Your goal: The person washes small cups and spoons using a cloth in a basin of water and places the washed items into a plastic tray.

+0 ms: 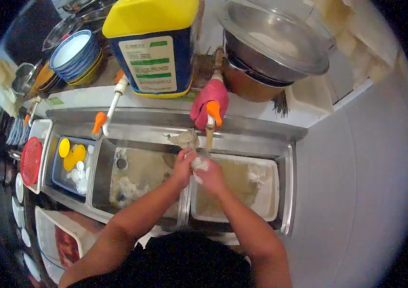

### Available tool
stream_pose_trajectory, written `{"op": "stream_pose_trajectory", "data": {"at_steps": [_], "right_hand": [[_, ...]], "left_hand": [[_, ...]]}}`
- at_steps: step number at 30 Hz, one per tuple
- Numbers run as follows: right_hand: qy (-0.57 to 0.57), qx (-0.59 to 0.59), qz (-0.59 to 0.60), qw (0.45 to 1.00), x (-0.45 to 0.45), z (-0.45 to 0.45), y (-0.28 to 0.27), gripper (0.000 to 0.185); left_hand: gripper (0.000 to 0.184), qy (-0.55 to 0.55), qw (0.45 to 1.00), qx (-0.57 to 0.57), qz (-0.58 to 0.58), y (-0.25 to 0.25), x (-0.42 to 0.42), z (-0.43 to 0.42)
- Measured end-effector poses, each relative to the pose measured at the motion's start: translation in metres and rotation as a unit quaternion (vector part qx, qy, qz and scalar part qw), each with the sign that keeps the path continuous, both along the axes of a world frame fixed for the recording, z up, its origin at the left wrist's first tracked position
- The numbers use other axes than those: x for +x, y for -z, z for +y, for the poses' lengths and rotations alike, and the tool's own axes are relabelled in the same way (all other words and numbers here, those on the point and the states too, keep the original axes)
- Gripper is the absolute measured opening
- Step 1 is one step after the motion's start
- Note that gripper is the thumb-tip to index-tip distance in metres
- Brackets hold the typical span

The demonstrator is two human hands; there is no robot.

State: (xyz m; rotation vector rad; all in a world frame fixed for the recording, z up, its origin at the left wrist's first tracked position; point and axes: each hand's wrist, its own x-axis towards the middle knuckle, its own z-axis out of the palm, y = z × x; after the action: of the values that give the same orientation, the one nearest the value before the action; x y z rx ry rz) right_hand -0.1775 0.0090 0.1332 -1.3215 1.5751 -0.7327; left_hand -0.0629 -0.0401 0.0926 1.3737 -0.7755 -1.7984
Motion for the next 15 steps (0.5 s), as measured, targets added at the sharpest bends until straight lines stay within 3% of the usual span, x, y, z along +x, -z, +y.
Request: {"op": "stream_pose_trajectory", "data": {"at_steps": [1, 2, 3, 4, 5, 6, 8, 9, 10, 11, 12, 13, 14, 15], "right_hand": [[0.104, 0.076, -0.295, 0.947, -0.001, -0.003, 0.001, 0.042], [0.111, 0.050, -0.206, 0.971, -0.001, -0.002, 0.002, 0.033], [0.109, 0.051, -0.205, 0.971, -0.003, -0.003, 0.005, 0.033], [-0.024, -0.132, 0.043, 0.990, -0.008, -0.004, 0.010, 0.034], [-0.157, -0.301, 0.285, 0.896, -0.014, -0.007, 0.013, 0.035], [-0.161, -0.300, 0.285, 0.896, -0.019, -0.007, 0.009, 0.035], [-0.276, -0.258, 0.424, 0.823, -0.029, -0.005, 0.002, 0.038], [-0.278, -0.259, 0.423, 0.822, -0.025, -0.009, 0.000, 0.038], [-0.123, -0.131, 0.214, 0.960, -0.017, -0.014, -0.002, 0.038], [0.047, 0.012, -0.017, 0.999, -0.013, -0.015, -0.002, 0.038], [0.047, 0.014, -0.017, 0.999, -0.013, -0.014, 0.003, 0.038], [-0.030, -0.077, 0.123, 0.989, -0.013, -0.011, 0.010, 0.037], [-0.108, -0.165, 0.259, 0.946, -0.013, -0.009, 0.016, 0.036], [-0.109, -0.164, 0.258, 0.946, -0.019, -0.008, 0.011, 0.036]], "left_hand": [[0.025, -0.017, 0.990, 0.028, 0.136, 0.010, -0.002, -0.008], [0.024, -0.033, 0.961, 0.056, 0.269, 0.021, -0.003, -0.013], [0.024, -0.036, 0.960, 0.056, 0.271, 0.016, -0.003, -0.017], [0.023, 0.000, 0.955, 0.106, 0.278, 0.011, -0.004, -0.020], [0.022, 0.036, 0.945, 0.155, 0.284, 0.006, -0.005, -0.026], [0.022, 0.032, 0.945, 0.156, 0.286, 0.004, -0.006, -0.034], [0.022, 0.107, 0.959, 0.247, 0.085, 0.000, -0.011, -0.045], [0.022, 0.105, 0.960, 0.247, 0.086, 0.006, -0.014, -0.046], [0.023, 0.051, 0.955, 0.224, 0.187, 0.015, -0.019, -0.045], [0.025, -0.002, 0.938, 0.200, 0.284, 0.025, -0.022, -0.043], [0.025, -0.001, 0.937, 0.202, 0.284, 0.026, -0.022, -0.041], [0.024, 0.020, 0.953, 0.153, 0.261, 0.027, -0.021, -0.040], [0.024, 0.039, 0.965, 0.104, 0.238, 0.027, -0.019, -0.039], [0.024, 0.038, 0.965, 0.105, 0.237, 0.025, -0.018, -0.041]]}}
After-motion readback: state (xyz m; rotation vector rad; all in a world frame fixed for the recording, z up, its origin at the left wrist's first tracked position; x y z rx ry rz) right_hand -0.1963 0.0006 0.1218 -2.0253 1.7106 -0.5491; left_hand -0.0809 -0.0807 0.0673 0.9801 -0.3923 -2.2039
